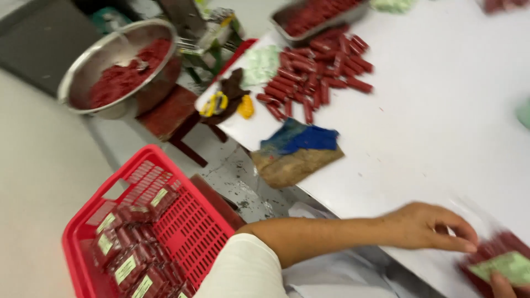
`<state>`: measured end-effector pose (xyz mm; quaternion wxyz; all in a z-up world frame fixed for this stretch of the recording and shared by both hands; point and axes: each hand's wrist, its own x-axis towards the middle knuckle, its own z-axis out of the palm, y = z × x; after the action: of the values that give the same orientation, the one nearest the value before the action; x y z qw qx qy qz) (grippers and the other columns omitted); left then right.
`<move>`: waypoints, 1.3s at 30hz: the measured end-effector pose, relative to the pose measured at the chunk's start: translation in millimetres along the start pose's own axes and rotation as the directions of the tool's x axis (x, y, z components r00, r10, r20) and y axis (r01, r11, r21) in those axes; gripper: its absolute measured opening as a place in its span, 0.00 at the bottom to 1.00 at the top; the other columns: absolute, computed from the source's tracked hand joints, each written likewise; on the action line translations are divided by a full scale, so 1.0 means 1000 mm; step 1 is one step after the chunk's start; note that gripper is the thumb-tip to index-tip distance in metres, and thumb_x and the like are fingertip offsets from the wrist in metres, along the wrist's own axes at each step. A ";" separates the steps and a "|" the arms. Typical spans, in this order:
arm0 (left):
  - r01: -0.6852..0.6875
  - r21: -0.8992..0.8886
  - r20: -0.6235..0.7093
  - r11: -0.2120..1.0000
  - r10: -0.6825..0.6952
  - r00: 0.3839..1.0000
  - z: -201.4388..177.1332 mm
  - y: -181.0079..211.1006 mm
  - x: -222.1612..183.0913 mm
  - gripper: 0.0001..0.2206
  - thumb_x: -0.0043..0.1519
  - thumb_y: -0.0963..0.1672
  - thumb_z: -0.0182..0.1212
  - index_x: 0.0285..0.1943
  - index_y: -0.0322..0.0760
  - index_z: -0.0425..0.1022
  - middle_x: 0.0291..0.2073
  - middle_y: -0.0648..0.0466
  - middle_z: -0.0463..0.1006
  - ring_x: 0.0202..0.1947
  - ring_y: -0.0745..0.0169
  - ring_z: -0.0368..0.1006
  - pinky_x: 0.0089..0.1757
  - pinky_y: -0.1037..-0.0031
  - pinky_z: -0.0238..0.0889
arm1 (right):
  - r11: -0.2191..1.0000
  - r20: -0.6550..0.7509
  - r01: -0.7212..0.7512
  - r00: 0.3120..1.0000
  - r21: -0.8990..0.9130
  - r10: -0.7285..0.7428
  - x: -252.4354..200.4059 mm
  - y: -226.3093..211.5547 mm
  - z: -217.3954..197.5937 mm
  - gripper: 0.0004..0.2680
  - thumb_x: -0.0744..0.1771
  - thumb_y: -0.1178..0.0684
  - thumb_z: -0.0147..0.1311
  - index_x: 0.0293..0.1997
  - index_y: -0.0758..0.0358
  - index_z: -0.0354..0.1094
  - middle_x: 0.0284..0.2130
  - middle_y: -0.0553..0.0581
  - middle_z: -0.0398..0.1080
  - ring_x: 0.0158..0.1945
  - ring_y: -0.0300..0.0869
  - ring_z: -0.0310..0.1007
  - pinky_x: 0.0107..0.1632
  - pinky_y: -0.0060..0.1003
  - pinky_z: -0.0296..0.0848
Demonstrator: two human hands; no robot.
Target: The person picks up several sausages and places them into a plastic bag, inserts a product label, and places the finished pack onto a stack.
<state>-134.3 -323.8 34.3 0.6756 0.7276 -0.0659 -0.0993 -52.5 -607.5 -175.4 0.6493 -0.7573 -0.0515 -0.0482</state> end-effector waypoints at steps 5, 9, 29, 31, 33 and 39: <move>-0.196 0.173 0.018 0.965 0.195 0.981 0.035 -0.012 -0.005 0.10 0.61 0.50 0.63 0.47 0.47 0.81 0.40 0.59 0.82 0.43 0.70 0.75 0.48 0.80 0.66 | 0.971 -0.200 0.013 0.979 0.237 0.035 -0.090 -0.198 0.049 0.36 0.63 0.63 0.62 0.82 0.64 0.45 0.41 0.53 0.70 0.43 0.31 0.68 0.53 0.25 0.71; -0.046 -0.041 0.052 0.998 0.048 0.997 0.005 -0.009 -0.005 0.05 0.61 0.45 0.66 0.44 0.44 0.81 0.41 0.59 0.80 0.41 0.72 0.74 0.43 0.81 0.67 | 0.968 -0.179 0.000 0.983 0.252 0.046 -0.098 -0.210 0.028 0.37 0.63 0.66 0.59 0.81 0.60 0.37 0.41 0.61 0.69 0.46 0.41 0.70 0.59 0.35 0.72; 0.752 -0.069 0.127 0.655 -0.742 0.658 0.006 0.010 0.069 0.07 0.57 0.38 0.67 0.27 0.40 0.74 0.14 0.53 0.66 0.12 0.72 0.45 0.18 0.78 0.32 | 0.781 0.489 0.316 0.872 -0.538 -0.017 -0.041 -0.204 -0.026 0.44 0.60 0.36 0.63 0.77 0.56 0.29 0.76 0.61 0.39 0.79 0.54 0.34 0.76 0.52 0.30; 0.727 -0.067 0.099 0.683 -0.721 0.686 0.021 0.003 0.067 0.04 0.56 0.40 0.68 0.31 0.39 0.77 0.15 0.54 0.69 0.13 0.73 0.51 0.18 0.79 0.34 | 0.776 0.505 0.357 0.861 -0.519 -0.058 -0.041 -0.201 -0.028 0.39 0.61 0.37 0.62 0.77 0.51 0.36 0.76 0.61 0.39 0.79 0.57 0.34 0.75 0.57 0.33; 0.698 -0.065 0.070 0.713 -0.695 0.716 0.034 0.007 0.064 0.05 0.55 0.42 0.70 0.35 0.38 0.79 0.17 0.54 0.72 0.14 0.74 0.57 0.17 0.81 0.35 | 0.767 0.521 0.401 0.847 -0.501 -0.102 -0.040 -0.202 -0.029 0.35 0.62 0.38 0.62 0.76 0.45 0.43 0.76 0.62 0.38 0.79 0.60 0.35 0.75 0.62 0.35; 0.573 0.374 0.089 0.729 -0.643 0.760 0.018 0.053 0.042 0.14 0.64 0.52 0.55 0.42 0.46 0.84 0.13 0.56 0.66 0.22 0.70 0.57 0.32 0.78 0.52 | 0.703 0.602 0.456 0.797 -0.546 -0.049 -0.024 -0.217 -0.040 0.32 0.62 0.35 0.60 0.74 0.40 0.49 0.74 0.65 0.39 0.76 0.66 0.37 0.70 0.65 0.40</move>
<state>-95.6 -355.4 83.2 0.4648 0.7942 0.0902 -0.3809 -107.3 -614.0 39.7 0.2773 -0.9033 -0.3216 0.0614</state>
